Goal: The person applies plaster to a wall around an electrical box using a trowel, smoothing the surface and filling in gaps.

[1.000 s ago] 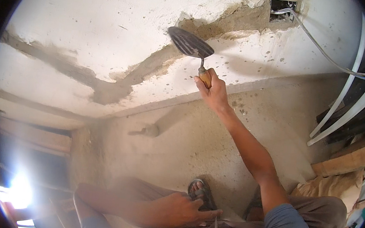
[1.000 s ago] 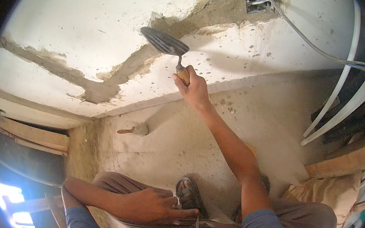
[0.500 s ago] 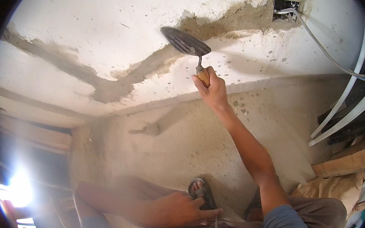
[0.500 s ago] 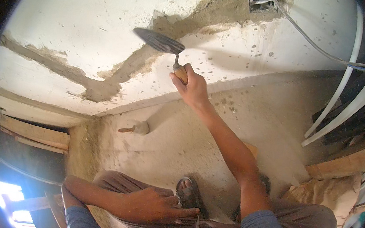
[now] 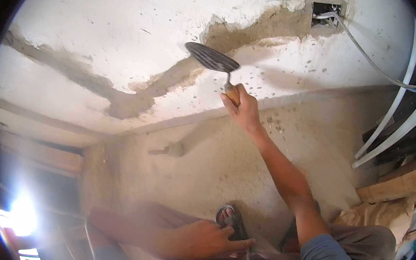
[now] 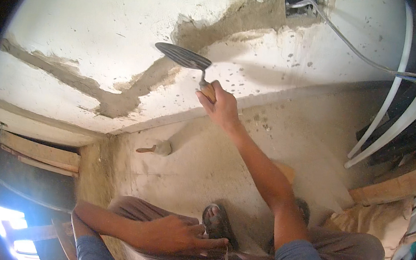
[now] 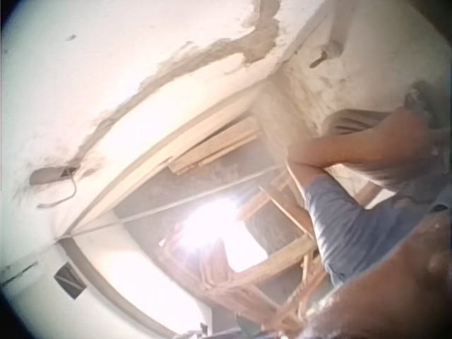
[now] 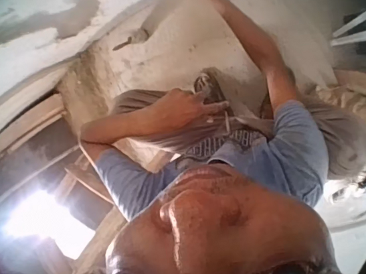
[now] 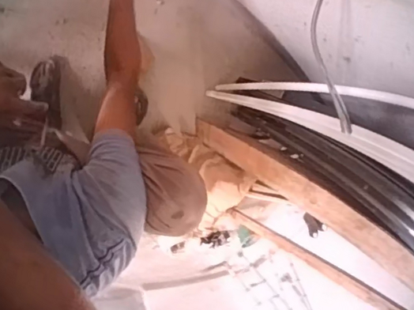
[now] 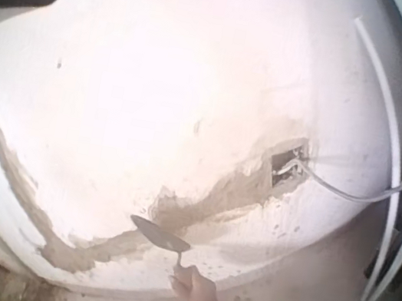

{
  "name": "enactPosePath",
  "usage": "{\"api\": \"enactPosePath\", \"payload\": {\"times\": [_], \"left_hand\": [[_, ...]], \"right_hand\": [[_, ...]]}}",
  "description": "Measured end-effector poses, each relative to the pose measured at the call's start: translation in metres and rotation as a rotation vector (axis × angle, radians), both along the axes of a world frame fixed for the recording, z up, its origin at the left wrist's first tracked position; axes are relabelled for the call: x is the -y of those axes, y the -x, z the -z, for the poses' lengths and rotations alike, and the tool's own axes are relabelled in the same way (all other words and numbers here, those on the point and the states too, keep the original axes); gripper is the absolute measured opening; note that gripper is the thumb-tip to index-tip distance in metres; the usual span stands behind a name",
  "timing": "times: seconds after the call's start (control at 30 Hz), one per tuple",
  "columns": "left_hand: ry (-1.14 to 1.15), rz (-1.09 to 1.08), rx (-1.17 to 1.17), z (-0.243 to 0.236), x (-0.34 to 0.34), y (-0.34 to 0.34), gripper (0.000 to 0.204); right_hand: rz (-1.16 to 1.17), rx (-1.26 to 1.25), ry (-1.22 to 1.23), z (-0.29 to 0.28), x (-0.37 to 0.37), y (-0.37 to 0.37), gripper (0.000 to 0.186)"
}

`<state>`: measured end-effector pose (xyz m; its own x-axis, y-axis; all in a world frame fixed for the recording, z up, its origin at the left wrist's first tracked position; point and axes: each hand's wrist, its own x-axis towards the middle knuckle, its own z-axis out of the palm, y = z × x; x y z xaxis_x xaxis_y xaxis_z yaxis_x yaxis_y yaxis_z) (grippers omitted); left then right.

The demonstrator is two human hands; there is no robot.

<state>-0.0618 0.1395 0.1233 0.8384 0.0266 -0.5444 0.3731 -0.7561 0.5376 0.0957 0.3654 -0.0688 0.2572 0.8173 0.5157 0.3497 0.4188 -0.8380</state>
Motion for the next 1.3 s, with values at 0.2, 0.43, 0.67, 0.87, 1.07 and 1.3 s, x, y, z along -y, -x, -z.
{"api": "enactPosePath", "payload": {"times": [0.2, 0.43, 0.67, 0.87, 1.07, 1.3], "left_hand": [[0.014, 0.022, -0.001, -0.004, -0.002, -0.004, 0.057], [0.011, 0.008, 0.028, -0.006, -0.004, -0.003, 0.058], [0.039, 0.023, 0.012, -0.004, -0.007, -0.005, 0.057], [0.024, -0.01, 0.026, -0.002, 0.001, -0.003, 0.057], [-0.001, 0.0, 0.064, 0.006, 0.002, 0.004, 0.058], [0.022, 0.023, -0.001, -0.007, -0.001, -0.001, 0.059]], "right_hand": [[-0.012, -0.13, 0.07, 0.001, -0.004, 0.002, 0.03], [-0.01, -0.1, 0.034, -0.007, -0.003, 0.005, 0.027], [0.018, -0.061, 0.12, -0.023, -0.004, 0.005, 0.032], [0.064, -0.311, -0.131, -0.012, 0.0, 0.011, 0.03], [0.073, -0.513, -0.135, -0.027, 0.017, 0.01, 0.033], [0.061, -0.471, -0.164, -0.032, 0.02, 0.016, 0.034]]}}
